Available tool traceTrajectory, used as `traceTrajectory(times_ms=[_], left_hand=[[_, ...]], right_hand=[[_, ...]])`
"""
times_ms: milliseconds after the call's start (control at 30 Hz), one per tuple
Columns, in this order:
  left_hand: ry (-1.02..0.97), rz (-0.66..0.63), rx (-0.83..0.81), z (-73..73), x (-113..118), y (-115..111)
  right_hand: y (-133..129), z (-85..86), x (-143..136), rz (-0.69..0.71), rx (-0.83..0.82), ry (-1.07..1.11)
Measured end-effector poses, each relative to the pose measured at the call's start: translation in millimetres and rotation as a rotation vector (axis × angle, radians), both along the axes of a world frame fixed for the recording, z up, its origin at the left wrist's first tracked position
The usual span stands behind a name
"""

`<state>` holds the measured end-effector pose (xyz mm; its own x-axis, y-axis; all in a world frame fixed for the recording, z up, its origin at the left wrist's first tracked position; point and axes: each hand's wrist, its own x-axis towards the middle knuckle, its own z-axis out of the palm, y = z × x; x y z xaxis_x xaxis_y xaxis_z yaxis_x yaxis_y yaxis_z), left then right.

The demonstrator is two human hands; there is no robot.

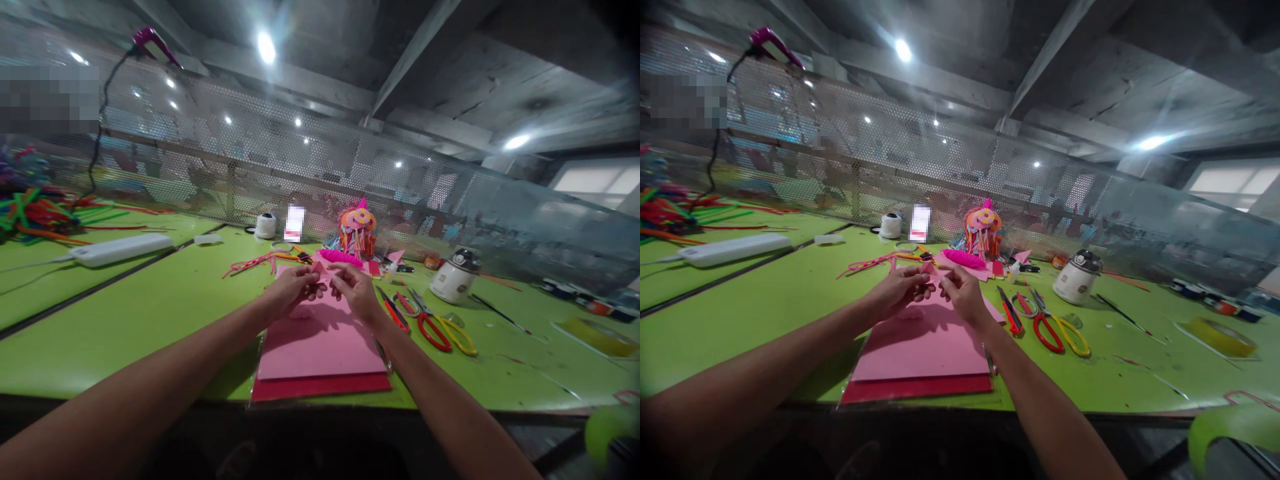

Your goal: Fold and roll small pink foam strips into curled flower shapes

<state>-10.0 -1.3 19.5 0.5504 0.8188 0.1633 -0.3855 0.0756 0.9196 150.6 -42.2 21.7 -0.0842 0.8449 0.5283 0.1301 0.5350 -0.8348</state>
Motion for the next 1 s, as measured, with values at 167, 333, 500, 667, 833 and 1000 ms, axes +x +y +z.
traceTrajectory(times_ms=[167,333,500,667,833,1000], left_hand=[[-0.009,-0.041,0.044,-1.4,-0.1,0.3],[0.001,-0.093,-0.009,0.0,-1.0,-2.0],[0.026,-0.154,-0.061,0.1,-3.0,-0.2],[0.041,-0.21,-0.011,-0.8,-4.4,2.5],[0.027,-0.177,-0.056,-2.7,-4.1,5.8],[0.017,-0.118,-0.058,-3.8,-3.5,7.5]], right_hand=[[-4.4,4.6,1.5,0.084,-0.047,-0.087],[-3.5,6.0,5.8,0.099,-0.021,-0.18],[-7.3,11.0,9.5,0.091,0.107,-0.321],[-10.9,17.3,12.0,0.146,0.089,-0.297],[-6.9,11.9,13.0,0.206,-0.041,-0.134],[-0.3,1.4,7.9,0.326,-0.199,0.134]])
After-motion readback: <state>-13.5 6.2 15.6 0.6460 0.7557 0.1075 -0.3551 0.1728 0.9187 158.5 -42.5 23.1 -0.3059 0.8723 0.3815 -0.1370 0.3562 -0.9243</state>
